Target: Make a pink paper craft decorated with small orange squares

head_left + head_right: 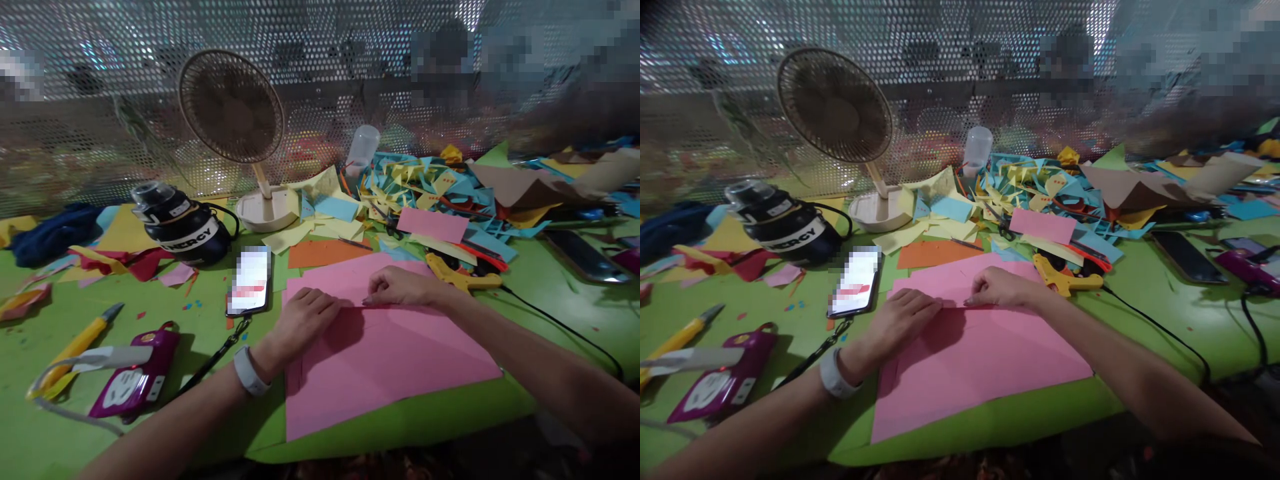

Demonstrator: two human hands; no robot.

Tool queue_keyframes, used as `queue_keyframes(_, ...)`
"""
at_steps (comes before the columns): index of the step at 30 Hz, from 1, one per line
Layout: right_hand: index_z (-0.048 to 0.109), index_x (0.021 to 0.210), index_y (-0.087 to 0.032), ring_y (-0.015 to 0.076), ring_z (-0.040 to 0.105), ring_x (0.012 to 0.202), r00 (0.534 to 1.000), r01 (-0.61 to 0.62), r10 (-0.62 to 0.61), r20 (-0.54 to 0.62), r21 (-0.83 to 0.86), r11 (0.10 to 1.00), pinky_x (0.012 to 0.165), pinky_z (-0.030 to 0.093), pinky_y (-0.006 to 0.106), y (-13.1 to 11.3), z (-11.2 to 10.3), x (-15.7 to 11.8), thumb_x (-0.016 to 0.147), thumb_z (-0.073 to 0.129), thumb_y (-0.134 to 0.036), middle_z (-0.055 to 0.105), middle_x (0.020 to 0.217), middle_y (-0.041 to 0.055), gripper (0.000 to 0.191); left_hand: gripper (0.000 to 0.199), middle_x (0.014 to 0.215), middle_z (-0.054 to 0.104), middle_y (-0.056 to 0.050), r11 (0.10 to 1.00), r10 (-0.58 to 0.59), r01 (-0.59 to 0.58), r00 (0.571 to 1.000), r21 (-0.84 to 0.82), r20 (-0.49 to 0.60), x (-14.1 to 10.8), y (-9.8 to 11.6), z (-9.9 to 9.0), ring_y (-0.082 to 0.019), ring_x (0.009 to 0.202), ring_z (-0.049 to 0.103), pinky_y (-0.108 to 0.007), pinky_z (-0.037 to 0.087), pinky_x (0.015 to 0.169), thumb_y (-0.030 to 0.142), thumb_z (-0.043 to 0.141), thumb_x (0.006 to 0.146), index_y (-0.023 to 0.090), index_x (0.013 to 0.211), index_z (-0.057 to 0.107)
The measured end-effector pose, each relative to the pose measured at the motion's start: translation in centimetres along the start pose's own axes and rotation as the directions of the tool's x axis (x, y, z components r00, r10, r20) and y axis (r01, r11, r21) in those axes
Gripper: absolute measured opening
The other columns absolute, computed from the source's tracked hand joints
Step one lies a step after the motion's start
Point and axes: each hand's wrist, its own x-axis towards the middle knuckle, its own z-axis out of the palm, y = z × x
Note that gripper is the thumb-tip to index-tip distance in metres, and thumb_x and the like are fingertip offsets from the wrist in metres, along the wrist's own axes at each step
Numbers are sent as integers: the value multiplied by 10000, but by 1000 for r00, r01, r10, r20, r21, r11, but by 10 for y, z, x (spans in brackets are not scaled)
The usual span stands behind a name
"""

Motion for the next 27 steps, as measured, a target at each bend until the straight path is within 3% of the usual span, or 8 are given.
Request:
queue_keyframes(3,645,829,-180,151,555,660,977,72,-120,-176,-256,964,574,364,257,-4,11,-10,761,720,-370,620,739,0,215,189,914,710,-69,1000,-6,6,1000,24,-4,0,1,1,-202,786,625,-355,492,703,129,457,963,137,1019,638)
queue_keyframes(7,635,958,-204,206,587,934,891,222,-399,-215,-562,797,795,434,320,0,34,-23,885,640,-325,630,1003,57,142,182,895,710,-67,999,-34,33,999,-11,-28,0,2,2,-198,773,629,-354,498,694,147,466,965,147,974,647)
queue_keyframes(10,635,984,-201,220,576,964,862,197,-462,-208,-701,685,842,427,359,5,48,-28,962,527,-307,618,1008,71,152,184,903,716,-71,998,-49,48,998,-45,-34,-1,2,3,-199,783,637,-362,503,704,149,478,959,156,999,657)
queue_keyframes(14,637,979,-195,217,570,908,840,167,-496,-222,-763,625,776,420,359,8,53,-30,986,479,-286,621,969,58,183,221,885,717,-57,986,-111,106,993,-126,-36,-2,2,3,-194,778,643,-361,507,690,153,480,957,187,1077,662)
queue_keyframes(18,644,904,-190,204,561,854,831,179,-504,-234,-746,642,734,399,346,8,52,-30,981,496,-282,627,889,42,191,191,865,721,-37,950,-210,195,977,-244,-37,-3,0,8,-185,776,651,-350,514,687,205,508,956,220,1029,684)
queue_keyframes(23,650,883,-207,189,573,848,853,129,-400,-336,-607,784,725,400,326,6,51,-28,952,554,-326,647,897,31,168,165,890,727,-22,850,-369,336,929,-406,-3,-1,-5,10,-189,811,657,-343,513,706,261,551,942,261,1031,689)
queue_keyframes(27,645,869,-209,194,584,836,877,51,-287,-385,-521,852,713,403,324,5,48,-23,934,570,-335,648,881,31,160,163,843,709,-33,847,-426,417,904,-329,49,2,1,3,-207,780,646,-377,501,713,261,547,932,246,977,703)
